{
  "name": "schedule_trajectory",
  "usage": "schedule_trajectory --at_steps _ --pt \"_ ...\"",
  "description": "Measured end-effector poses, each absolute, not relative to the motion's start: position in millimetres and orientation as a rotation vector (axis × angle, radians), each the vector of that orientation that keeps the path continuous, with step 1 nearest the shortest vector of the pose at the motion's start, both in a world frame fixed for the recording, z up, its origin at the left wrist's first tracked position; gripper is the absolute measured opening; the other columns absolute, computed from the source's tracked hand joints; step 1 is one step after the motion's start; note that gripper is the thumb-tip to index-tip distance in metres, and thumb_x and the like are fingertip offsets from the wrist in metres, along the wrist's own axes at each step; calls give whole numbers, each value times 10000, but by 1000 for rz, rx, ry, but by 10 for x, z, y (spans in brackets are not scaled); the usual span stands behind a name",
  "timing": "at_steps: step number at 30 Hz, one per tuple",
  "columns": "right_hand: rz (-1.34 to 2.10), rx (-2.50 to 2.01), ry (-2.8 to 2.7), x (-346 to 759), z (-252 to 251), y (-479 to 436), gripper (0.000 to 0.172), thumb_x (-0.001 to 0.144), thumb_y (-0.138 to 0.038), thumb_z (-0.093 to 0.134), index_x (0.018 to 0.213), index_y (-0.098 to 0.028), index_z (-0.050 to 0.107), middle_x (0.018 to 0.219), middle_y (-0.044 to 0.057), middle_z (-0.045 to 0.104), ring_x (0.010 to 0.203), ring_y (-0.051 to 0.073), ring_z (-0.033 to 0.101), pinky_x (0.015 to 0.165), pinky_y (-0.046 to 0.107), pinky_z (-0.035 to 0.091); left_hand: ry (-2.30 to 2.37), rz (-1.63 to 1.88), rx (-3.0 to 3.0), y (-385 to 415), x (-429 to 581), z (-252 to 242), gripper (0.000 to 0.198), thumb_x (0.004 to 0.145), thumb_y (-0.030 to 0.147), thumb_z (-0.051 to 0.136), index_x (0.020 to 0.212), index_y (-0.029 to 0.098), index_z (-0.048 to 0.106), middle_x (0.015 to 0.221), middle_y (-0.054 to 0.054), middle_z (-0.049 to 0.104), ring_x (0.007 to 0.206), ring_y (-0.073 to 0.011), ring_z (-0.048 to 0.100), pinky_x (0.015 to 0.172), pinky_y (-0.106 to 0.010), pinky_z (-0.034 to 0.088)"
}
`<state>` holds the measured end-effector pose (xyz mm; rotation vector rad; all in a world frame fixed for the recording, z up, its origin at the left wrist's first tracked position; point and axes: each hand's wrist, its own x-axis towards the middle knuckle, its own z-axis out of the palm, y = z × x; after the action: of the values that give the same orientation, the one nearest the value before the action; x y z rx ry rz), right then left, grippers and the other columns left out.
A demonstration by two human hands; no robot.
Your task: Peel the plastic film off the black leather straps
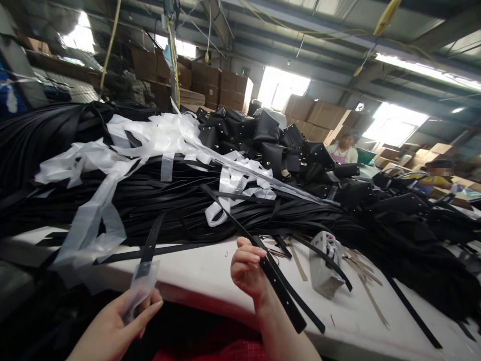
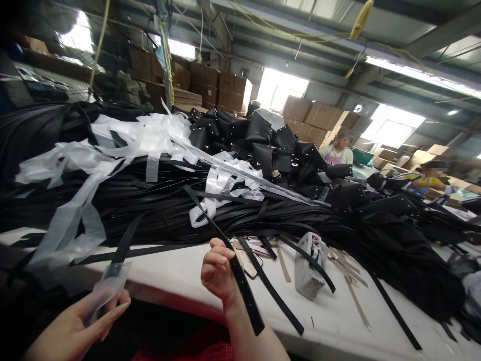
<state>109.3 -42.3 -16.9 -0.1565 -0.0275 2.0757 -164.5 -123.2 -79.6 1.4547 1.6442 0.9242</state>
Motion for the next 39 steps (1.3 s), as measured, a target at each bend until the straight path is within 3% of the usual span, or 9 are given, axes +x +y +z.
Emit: schedule_trajectory --at_steps 8,10,12,15,18,24,32,39 --pt "2009 -144 -24 1033 -678 -680 447 1020 -299 390 606 -213 244 297 -161 163 322 45 -62 369 192 63 1493 910 1322 -963 -1045 -431 465 749 632 654 844 177 639 494 53 497 487 -148 473 532 -248 406" --pt "2055 -173 7 967 -867 -801 439 1018 -338 378 619 -217 239 289 -174 105 339 40 -123 379 188 46 1350 946 1220 -839 -756 -351 496 745 627 657 904 157 642 488 56 487 464 -134 448 494 -235 376" --pt "2126 -188 54 907 -999 -933 424 1014 -353 374 633 -218 247 290 -182 87 343 35 -141 385 178 50 1222 929 1117 -710 -474 -340 495 748 640 633 824 151 628 458 62 442 424 -118 404 450 -227 335" --pt "2289 -118 119 891 -1036 -1065 399 1008 -352 379 649 -217 272 297 -178 127 323 36 -98 373 162 75 1265 956 1076 -566 -164 -415 468 729 625 638 705 160 583 516 26 506 448 -122 433 437 -230 333" --pt "2470 -4 83 979 -918 -1081 400 992 -377 403 637 -217 307 320 -140 219 303 57 59 350 162 129 1336 995 1151 -496 -41 -493 427 678 568 690 648 155 586 571 -2 561 517 -133 472 483 -235 371" --pt "2471 -145 -313 1154 -732 -1058 294 903 -416 538 739 -176 584 429 -46 433 413 122 386 379 219 284 1430 991 1192 -464 -68 -546 382 721 527 685 645 175 558 443 66 422 419 -94 344 415 -215 264" --pt "2332 -376 -323 1226 -794 -1032 664 939 -645 350 803 -86 681 393 -19 451 379 126 429 401 236 286 1482 972 1179 -456 -111 -553 343 747 492 684 717 156 615 434 64 435 399 -101 348 407 -224 269" --pt "2371 -436 -483 1235 -852 -1066 845 888 -758 246 881 -51 710 417 35 531 374 157 494 374 246 282 1486 1032 1234 -436 -159 -502 337 728 475 703 744 139 686 547 -9 583 555 -180 520 541 -270 395"
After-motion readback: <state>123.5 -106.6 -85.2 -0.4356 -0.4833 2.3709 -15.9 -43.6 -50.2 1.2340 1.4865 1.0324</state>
